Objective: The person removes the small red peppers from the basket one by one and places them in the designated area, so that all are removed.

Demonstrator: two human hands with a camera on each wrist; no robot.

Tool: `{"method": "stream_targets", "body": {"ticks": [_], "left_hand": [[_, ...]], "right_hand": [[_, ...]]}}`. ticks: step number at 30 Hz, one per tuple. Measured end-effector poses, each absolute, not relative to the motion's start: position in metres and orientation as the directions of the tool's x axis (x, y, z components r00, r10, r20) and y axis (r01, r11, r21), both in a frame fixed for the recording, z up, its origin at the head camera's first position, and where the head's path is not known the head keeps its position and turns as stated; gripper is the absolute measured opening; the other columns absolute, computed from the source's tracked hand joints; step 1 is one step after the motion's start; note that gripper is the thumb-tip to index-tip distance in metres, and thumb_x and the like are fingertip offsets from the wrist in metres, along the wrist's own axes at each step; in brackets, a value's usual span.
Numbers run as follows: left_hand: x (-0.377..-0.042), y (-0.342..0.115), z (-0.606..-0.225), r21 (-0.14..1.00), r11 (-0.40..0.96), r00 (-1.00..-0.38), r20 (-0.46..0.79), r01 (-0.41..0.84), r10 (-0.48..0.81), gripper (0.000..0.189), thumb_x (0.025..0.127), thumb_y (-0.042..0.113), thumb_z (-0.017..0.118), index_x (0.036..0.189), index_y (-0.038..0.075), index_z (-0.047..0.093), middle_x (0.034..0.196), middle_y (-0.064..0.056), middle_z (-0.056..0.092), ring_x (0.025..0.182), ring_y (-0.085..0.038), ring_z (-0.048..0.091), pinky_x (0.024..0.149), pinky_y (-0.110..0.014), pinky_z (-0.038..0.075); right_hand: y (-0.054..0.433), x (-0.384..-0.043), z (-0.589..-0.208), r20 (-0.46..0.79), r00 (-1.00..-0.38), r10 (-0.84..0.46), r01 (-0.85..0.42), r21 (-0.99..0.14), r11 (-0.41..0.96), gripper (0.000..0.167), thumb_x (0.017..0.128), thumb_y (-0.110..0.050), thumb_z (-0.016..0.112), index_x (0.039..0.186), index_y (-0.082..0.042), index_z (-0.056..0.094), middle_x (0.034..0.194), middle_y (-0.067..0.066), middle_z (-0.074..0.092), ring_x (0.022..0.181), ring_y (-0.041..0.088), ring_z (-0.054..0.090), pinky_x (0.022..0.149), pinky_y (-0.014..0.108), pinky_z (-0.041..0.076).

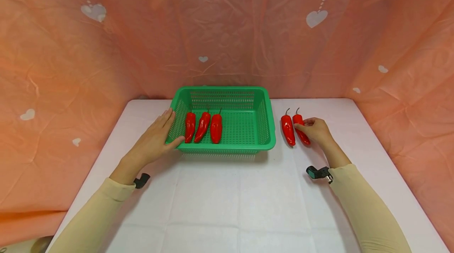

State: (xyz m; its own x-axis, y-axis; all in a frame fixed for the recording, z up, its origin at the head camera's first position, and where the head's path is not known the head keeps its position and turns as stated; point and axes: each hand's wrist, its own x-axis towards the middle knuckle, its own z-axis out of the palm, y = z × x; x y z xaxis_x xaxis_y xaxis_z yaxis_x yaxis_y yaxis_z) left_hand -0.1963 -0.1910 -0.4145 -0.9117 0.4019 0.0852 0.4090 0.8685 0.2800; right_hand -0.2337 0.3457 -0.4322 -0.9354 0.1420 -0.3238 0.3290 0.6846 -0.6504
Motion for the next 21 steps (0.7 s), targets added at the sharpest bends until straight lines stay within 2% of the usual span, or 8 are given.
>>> {"method": "stream_targets", "body": {"ticks": [21], "left_hand": [[-0.1969, -0.1905, -0.4139, 0.282, 0.869, -0.913, 0.076, 0.406, 0.402, 0.105, 0.104, 0.066, 0.054, 0.169, -0.006, 0.014, 0.179, -0.019, 0.006, 0.167, -0.037, 0.006, 0.136, -0.049, 0.01]], "right_hand": [[0.3463, -0.2341, -0.4321, -0.334, -0.933, 0.136, 0.333, -0.652, 0.681, 0.076, 0.108, -0.043, 0.062, 0.154, 0.013, 0.039, 0.146, 0.037, 0.045, 0.132, 0.05, 0.046, 0.11, 0.053, 0.055]]}}
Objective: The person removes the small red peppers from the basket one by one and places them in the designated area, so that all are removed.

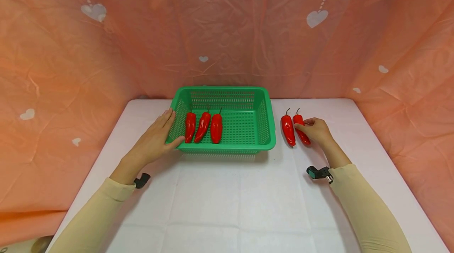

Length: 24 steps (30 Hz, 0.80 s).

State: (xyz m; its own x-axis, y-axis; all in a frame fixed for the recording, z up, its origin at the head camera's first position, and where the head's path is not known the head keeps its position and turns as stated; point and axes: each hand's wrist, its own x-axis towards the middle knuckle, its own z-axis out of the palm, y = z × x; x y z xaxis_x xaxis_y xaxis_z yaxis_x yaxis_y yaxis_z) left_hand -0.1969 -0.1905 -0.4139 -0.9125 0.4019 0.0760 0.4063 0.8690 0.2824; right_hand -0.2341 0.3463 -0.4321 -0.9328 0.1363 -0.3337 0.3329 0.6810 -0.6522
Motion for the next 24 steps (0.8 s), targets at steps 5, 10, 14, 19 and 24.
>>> {"method": "stream_targets", "body": {"ticks": [5, 10, 14, 19, 24], "left_hand": [[-0.197, -0.19, -0.415, 0.283, 0.869, -0.913, 0.077, 0.405, 0.4, 0.104, 0.104, 0.065, 0.055, 0.169, -0.006, 0.014, 0.18, -0.019, 0.006, 0.166, -0.037, 0.006, 0.136, -0.049, 0.01], [-0.196, -0.19, -0.414, 0.285, 0.867, -0.912, 0.085, 0.409, 0.402, 0.103, 0.104, 0.063, 0.057, 0.168, -0.007, 0.015, 0.179, -0.02, 0.008, 0.166, -0.038, 0.007, 0.136, -0.049, 0.01], [-0.195, -0.19, -0.413, 0.29, 0.865, -0.911, 0.085, 0.409, 0.402, 0.103, 0.105, 0.061, 0.058, 0.168, -0.007, 0.016, 0.179, -0.021, 0.008, 0.166, -0.038, 0.007, 0.135, -0.049, 0.01], [-0.196, -0.19, -0.414, 0.288, 0.867, -0.912, 0.085, 0.408, 0.401, 0.103, 0.105, 0.062, 0.057, 0.168, -0.007, 0.015, 0.179, -0.021, 0.007, 0.166, -0.038, 0.006, 0.136, -0.049, 0.01], [-0.196, -0.191, -0.413, 0.292, 0.866, -0.912, 0.079, 0.406, 0.402, 0.104, 0.104, 0.063, 0.057, 0.168, -0.006, 0.014, 0.179, -0.02, 0.007, 0.166, -0.037, 0.005, 0.136, -0.049, 0.01]], "right_hand": [[0.346, -0.234, -0.432, -0.33, -0.934, 0.136, 0.33, -0.653, 0.682, 0.075, 0.108, -0.043, 0.061, 0.153, 0.013, 0.041, 0.146, 0.037, 0.046, 0.131, 0.051, 0.046, 0.11, 0.055, 0.054], [0.346, -0.233, -0.43, -0.323, -0.939, 0.116, 0.312, -0.66, 0.684, 0.073, 0.109, -0.043, 0.06, 0.153, 0.013, 0.042, 0.146, 0.037, 0.046, 0.13, 0.051, 0.046, 0.111, 0.057, 0.053], [0.347, -0.233, -0.427, -0.322, -0.941, 0.108, 0.305, -0.661, 0.686, 0.074, 0.109, -0.044, 0.059, 0.153, 0.013, 0.041, 0.144, 0.036, 0.047, 0.128, 0.05, 0.048, 0.108, 0.054, 0.055], [0.346, -0.233, -0.422, -0.291, -0.949, 0.122, 0.294, -0.676, 0.676, 0.073, 0.109, -0.044, 0.059, 0.153, 0.011, 0.043, 0.143, 0.035, 0.05, 0.124, 0.048, 0.054, 0.1, 0.047, 0.06], [0.343, -0.231, -0.415, -0.23, -0.968, 0.104, 0.239, -0.704, 0.668, 0.072, 0.109, -0.044, 0.059, 0.155, 0.01, 0.043, 0.143, 0.035, 0.052, 0.121, 0.046, 0.059, 0.095, 0.04, 0.063]]}}
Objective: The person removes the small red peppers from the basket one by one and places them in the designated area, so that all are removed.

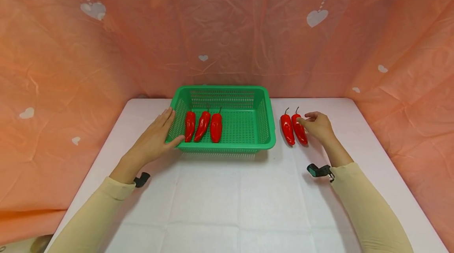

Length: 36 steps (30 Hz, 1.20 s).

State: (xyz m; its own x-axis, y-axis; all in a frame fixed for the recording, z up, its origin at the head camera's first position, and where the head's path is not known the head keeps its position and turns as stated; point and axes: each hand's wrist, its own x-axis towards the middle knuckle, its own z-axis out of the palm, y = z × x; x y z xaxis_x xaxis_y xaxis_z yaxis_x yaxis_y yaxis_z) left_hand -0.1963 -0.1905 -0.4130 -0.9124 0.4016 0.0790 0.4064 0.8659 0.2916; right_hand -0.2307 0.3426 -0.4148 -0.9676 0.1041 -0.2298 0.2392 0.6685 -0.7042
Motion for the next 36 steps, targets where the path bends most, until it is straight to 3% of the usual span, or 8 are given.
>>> {"method": "stream_targets", "body": {"ticks": [8, 13, 23, 36], "left_hand": [[-0.197, -0.19, -0.413, 0.291, 0.868, -0.914, 0.071, 0.402, 0.4, 0.104, 0.104, 0.065, 0.056, 0.169, -0.006, 0.014, 0.179, -0.02, 0.006, 0.167, -0.037, 0.005, 0.136, -0.048, 0.009], [-0.197, -0.19, -0.414, 0.297, 0.866, -0.914, 0.074, 0.403, 0.4, 0.103, 0.105, 0.064, 0.056, 0.168, -0.006, 0.015, 0.179, -0.02, 0.007, 0.166, -0.037, 0.006, 0.136, -0.048, 0.01], [-0.196, -0.19, -0.413, 0.303, 0.862, -0.913, 0.099, 0.407, 0.396, 0.102, 0.105, 0.063, 0.055, 0.167, -0.008, 0.017, 0.179, -0.022, 0.009, 0.166, -0.038, 0.008, 0.136, -0.047, 0.01], [-0.197, -0.19, -0.414, 0.301, 0.864, -0.914, 0.088, 0.403, 0.396, 0.103, 0.105, 0.065, 0.055, 0.168, -0.007, 0.016, 0.179, -0.021, 0.007, 0.166, -0.038, 0.007, 0.136, -0.048, 0.011]], "right_hand": [[0.327, -0.224, -0.398, -0.1, -0.992, 0.08, 0.127, -0.712, 0.69, 0.069, 0.109, -0.045, 0.06, 0.151, 0.009, 0.051, 0.138, 0.034, 0.059, 0.119, 0.045, 0.06, 0.075, 0.014, 0.053], [0.314, -0.221, -0.387, -0.044, -0.997, 0.058, 0.071, -0.731, 0.679, 0.068, 0.108, -0.045, 0.061, 0.15, 0.007, 0.053, 0.137, 0.032, 0.061, 0.121, 0.044, 0.061, 0.071, 0.005, 0.047], [0.283, -0.213, -0.365, 0.055, -0.998, 0.023, -0.026, -0.742, 0.669, 0.059, 0.107, -0.038, 0.067, 0.149, 0.003, 0.057, 0.133, 0.027, 0.065, 0.122, 0.043, 0.063, 0.072, 0.002, 0.045], [0.245, -0.213, -0.358, 0.111, -0.99, -0.083, -0.139, -0.778, 0.613, 0.055, 0.105, -0.033, 0.073, 0.146, 0.002, 0.062, 0.128, 0.023, 0.069, 0.12, 0.037, 0.066, 0.084, 0.012, 0.049]]}}
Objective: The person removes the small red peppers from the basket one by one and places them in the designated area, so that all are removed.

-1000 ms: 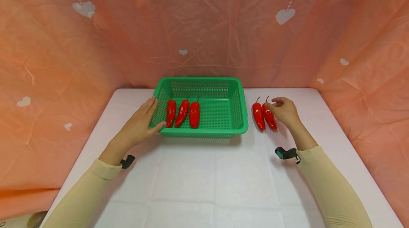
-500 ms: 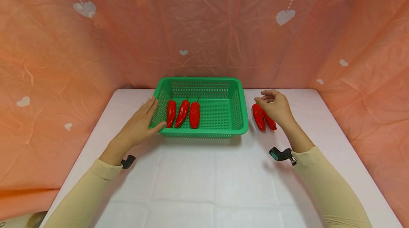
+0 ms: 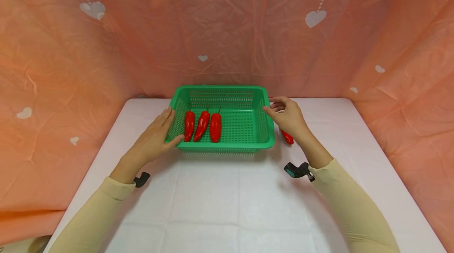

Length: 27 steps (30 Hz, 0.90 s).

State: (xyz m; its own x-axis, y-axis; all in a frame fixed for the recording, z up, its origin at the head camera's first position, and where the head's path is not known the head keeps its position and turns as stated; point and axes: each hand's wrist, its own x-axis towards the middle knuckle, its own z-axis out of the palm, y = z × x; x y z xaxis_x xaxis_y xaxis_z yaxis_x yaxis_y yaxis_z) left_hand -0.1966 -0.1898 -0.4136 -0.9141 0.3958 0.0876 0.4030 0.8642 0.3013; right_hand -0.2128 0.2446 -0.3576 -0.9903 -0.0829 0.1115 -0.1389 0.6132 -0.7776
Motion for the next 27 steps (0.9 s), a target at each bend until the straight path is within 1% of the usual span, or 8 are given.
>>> {"method": "stream_targets", "body": {"ticks": [6, 10, 14, 22, 27], "left_hand": [[-0.197, -0.19, -0.413, 0.305, 0.862, -0.913, 0.091, 0.406, 0.397, 0.103, 0.104, 0.065, 0.055, 0.168, -0.007, 0.016, 0.179, -0.021, 0.008, 0.166, -0.038, 0.007, 0.136, -0.049, 0.011], [-0.197, -0.19, -0.413, 0.299, 0.863, -0.912, 0.094, 0.407, 0.398, 0.103, 0.105, 0.065, 0.054, 0.168, -0.007, 0.017, 0.179, -0.021, 0.008, 0.166, -0.038, 0.008, 0.136, -0.048, 0.011], [-0.196, -0.19, -0.412, 0.295, 0.864, -0.912, 0.095, 0.409, 0.399, 0.103, 0.105, 0.065, 0.054, 0.168, -0.007, 0.017, 0.179, -0.021, 0.009, 0.166, -0.038, 0.008, 0.136, -0.048, 0.011], [-0.196, -0.19, -0.411, 0.271, 0.873, -0.913, 0.083, 0.405, 0.399, 0.105, 0.104, 0.067, 0.053, 0.169, -0.006, 0.015, 0.179, -0.02, 0.007, 0.166, -0.037, 0.007, 0.136, -0.049, 0.009], [-0.196, -0.19, -0.412, 0.272, 0.872, -0.913, 0.084, 0.407, 0.399, 0.105, 0.104, 0.067, 0.052, 0.169, -0.006, 0.013, 0.179, -0.02, 0.007, 0.166, -0.037, 0.007, 0.136, -0.049, 0.008]], "right_hand": [[0.226, -0.219, -0.363, 0.101, -0.987, -0.121, -0.154, -0.783, 0.603, 0.055, 0.104, -0.034, 0.075, 0.143, 0.003, 0.063, 0.124, 0.021, 0.071, 0.119, 0.035, 0.066, 0.085, 0.022, 0.053], [0.212, -0.224, -0.366, 0.103, -0.983, -0.154, -0.176, -0.773, 0.61, 0.051, 0.104, -0.031, 0.075, 0.141, 0.003, 0.064, 0.122, 0.021, 0.072, 0.118, 0.035, 0.066, 0.09, 0.034, 0.055], [0.201, -0.228, -0.369, 0.092, -0.979, -0.181, -0.186, -0.768, 0.613, 0.05, 0.104, -0.028, 0.074, 0.14, 0.004, 0.064, 0.12, 0.021, 0.072, 0.116, 0.035, 0.067, 0.095, 0.042, 0.055], [0.178, -0.235, -0.374, 0.065, -0.973, -0.22, -0.187, -0.779, 0.599, 0.048, 0.102, -0.025, 0.075, 0.138, 0.005, 0.065, 0.12, 0.021, 0.071, 0.116, 0.037, 0.066, 0.091, 0.043, 0.058], [0.165, -0.24, -0.377, 0.058, -0.968, -0.244, -0.199, -0.766, 0.611, 0.049, 0.102, -0.026, 0.076, 0.137, 0.006, 0.065, 0.119, 0.02, 0.072, 0.114, 0.036, 0.067, 0.091, 0.045, 0.059]]}}
